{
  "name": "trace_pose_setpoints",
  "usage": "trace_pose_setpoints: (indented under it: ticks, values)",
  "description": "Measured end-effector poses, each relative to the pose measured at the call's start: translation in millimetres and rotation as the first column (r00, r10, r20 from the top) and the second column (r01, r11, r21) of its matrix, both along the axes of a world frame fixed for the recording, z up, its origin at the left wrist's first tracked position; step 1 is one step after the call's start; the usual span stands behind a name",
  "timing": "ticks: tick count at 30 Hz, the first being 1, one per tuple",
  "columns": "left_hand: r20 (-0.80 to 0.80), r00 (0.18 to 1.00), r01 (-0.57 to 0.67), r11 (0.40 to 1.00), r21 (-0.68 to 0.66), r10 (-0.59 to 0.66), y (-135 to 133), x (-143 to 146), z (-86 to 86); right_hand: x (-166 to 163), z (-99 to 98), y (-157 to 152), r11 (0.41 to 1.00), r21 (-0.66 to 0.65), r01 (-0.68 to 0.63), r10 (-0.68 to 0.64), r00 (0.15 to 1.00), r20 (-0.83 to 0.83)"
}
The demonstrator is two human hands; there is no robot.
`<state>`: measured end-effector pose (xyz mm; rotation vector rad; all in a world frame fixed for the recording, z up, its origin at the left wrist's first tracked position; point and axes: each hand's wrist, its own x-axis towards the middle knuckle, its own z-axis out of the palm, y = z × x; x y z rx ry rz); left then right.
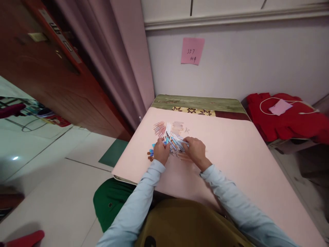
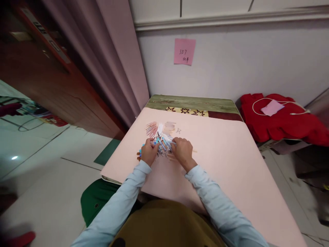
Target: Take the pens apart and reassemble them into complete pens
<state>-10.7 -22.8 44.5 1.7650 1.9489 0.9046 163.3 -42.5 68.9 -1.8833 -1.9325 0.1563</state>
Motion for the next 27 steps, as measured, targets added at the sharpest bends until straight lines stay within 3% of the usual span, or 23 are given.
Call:
trace_pose_setpoints:
  ticks: [3,7,11,15,18,23,27]
  values:
    - [-0.035,0.999,0.007,1.0,0.01,-0.007,2,-3,1.1,6,-9.1,8,0.999,0.043,-0.012,0.017,0.994,-0.108]
    - [-0.043,0.998,0.049,0.996,0.078,-0.046,-9,-18,-4.4,47,-19.1,-2,1.0,0.002,0.01,-0.01,0.966,-0.259]
    - [-0.039,0.995,0.099,0.959,0.265,-0.092,-33,-27,-18.3,77,-31.1,-23,0.999,-0.015,-0.031,0.026,0.974,-0.227]
    - [-0.135,0.982,0.178,0.901,0.396,-0.134,-61,-26,-26.0,74,-43.3,-31,0.989,0.058,-0.135,0.141,0.982,-0.126]
    - [-0.175,0.982,0.133,0.928,0.349,-0.075,-74,-26,-26.0,66,-49.3,-29,0.979,0.058,-0.194,0.197,0.979,-0.058]
    - [-0.1,0.99,-0.076,0.978,0.193,0.096,-75,-35,-32.0,63,-49.1,-29,0.973,0.107,-0.205,0.21,0.977,-0.034]
    - [-0.078,0.989,-0.117,0.988,0.105,0.126,-69,-38,-39.7,71,-43.1,-27,0.986,0.163,-0.016,0.027,0.998,-0.065]
